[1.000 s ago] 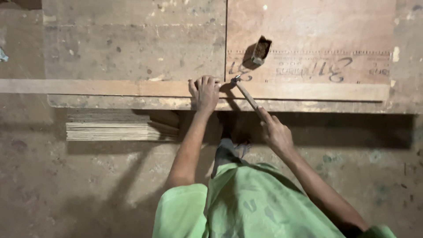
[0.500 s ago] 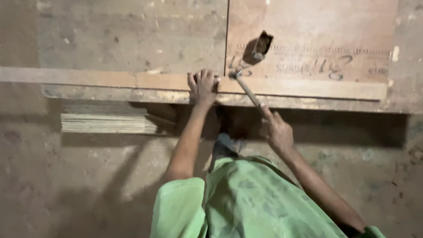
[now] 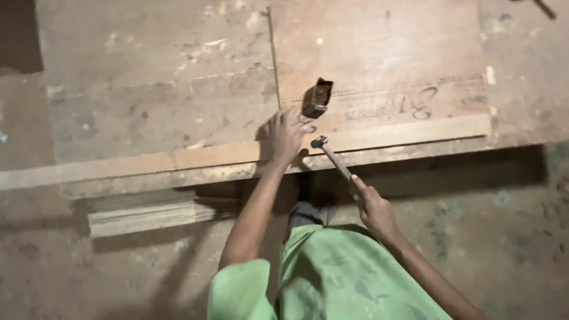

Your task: The person hammers a series of nails into a thin wooden strip positioned on a piece of plywood.

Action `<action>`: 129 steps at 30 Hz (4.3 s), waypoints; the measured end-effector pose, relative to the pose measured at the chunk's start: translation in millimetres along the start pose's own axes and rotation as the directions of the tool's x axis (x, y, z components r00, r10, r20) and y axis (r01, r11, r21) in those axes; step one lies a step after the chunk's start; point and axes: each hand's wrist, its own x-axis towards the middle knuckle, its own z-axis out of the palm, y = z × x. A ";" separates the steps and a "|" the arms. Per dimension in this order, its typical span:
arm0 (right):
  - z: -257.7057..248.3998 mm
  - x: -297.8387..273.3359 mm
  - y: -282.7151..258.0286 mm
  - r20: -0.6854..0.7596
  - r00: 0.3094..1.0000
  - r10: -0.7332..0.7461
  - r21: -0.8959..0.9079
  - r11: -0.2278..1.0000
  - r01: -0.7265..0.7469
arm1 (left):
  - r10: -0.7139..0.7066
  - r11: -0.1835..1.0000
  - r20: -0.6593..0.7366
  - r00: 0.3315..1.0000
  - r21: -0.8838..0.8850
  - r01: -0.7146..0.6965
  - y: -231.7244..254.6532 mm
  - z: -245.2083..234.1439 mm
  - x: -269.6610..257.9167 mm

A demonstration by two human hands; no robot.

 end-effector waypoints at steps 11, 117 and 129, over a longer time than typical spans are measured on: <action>-18.3 -42.8 36.7 -0.214 0.888 0.406 0.173 0.911 -0.375 | 0.191 0.981 0.216 0.957 -0.062 -0.182 91.9 81.9 107.5; -297.6 -21.0 322.3 -0.288 0.948 -0.138 -0.002 0.990 0.143 | 0.204 0.949 0.146 0.968 0.213 -0.232 330.3 318.8 7.3; -285.5 -18.9 339.7 -0.377 0.914 -0.149 0.134 0.968 0.213 | 0.208 0.918 0.141 0.968 0.313 -0.243 334.0 317.9 9.9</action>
